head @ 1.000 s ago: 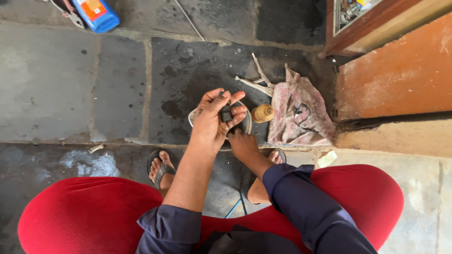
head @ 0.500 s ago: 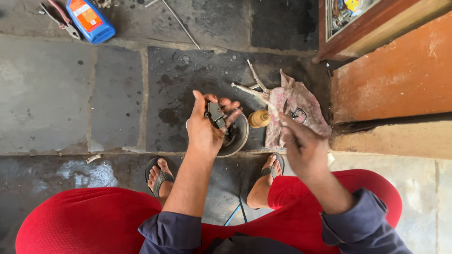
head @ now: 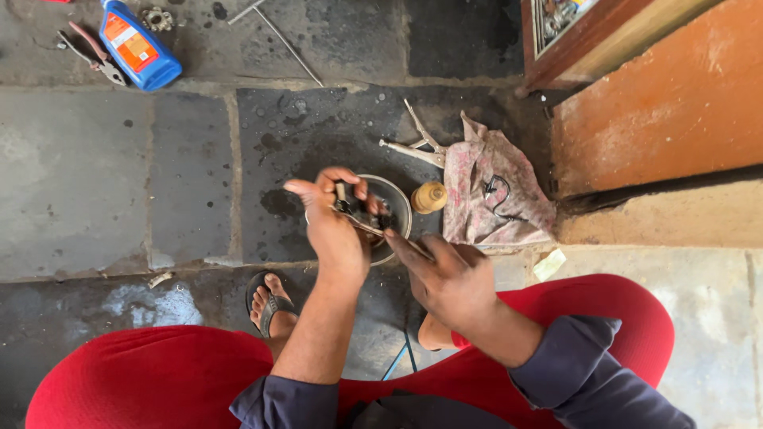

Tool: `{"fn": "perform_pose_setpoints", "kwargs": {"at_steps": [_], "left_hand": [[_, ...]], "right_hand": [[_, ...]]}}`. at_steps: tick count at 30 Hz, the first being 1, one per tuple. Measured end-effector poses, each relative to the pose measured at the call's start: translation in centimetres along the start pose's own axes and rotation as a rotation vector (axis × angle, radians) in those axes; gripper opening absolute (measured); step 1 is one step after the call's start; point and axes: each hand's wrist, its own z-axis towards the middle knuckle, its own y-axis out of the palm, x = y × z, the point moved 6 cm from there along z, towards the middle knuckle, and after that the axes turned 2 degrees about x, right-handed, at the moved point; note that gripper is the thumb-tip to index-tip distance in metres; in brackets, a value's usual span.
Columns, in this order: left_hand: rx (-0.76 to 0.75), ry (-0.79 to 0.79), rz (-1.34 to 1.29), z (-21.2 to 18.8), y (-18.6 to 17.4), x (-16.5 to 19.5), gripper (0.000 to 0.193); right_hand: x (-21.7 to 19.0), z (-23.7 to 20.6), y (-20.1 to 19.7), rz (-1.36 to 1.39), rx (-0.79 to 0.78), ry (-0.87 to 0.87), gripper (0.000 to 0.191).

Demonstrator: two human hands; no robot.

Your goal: The person cleans small mechanical parts using a toothbrush and a liquid from a squeeze bottle. They scrub the parts over a metal bowl, rinse them, and place them on a cloth. The person repeats this process for several components.

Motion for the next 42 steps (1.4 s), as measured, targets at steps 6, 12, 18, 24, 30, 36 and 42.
{"fn": "perform_pose_setpoints", "kwargs": {"at_steps": [6, 12, 18, 24, 30, 36, 42], "left_hand": [[0.017, -0.001, 0.111, -1.2, 1.3, 0.3, 0.070], [0.194, -0.118, -0.049, -1.1, 1.4, 0.9, 0.060], [0.071, -0.265, -0.291, -0.5, 0.6, -0.1, 0.053], [-0.080, -0.280, -0.574, -0.6, 2.2, 0.0, 0.047], [0.345, -0.208, -0.144, 0.1, -1.9, -0.1, 0.045], [0.410, 0.005, 0.495, 5.0, -10.5, -0.1, 0.028], [0.216, -0.215, 0.898, 6.6, -15.5, -7.6, 0.053]], "right_hand": [[1.0, 1.2, -0.6, 0.004, 0.025, 0.027, 0.062], [0.3, 1.5, -0.2, 0.107, 0.052, 0.060, 0.054], [0.2, 1.5, 0.1, 0.194, 0.093, 0.112, 0.045], [-0.6, 1.6, 0.2, 0.364, 0.078, 0.273, 0.036], [0.2, 0.3, 2.1, 0.238, -0.055, 0.291, 0.037], [7.1, -3.3, 12.6, 0.133, -0.620, 0.477, 0.023], [11.1, -7.3, 21.3, 0.191, -0.643, 0.546, 0.027]]}}
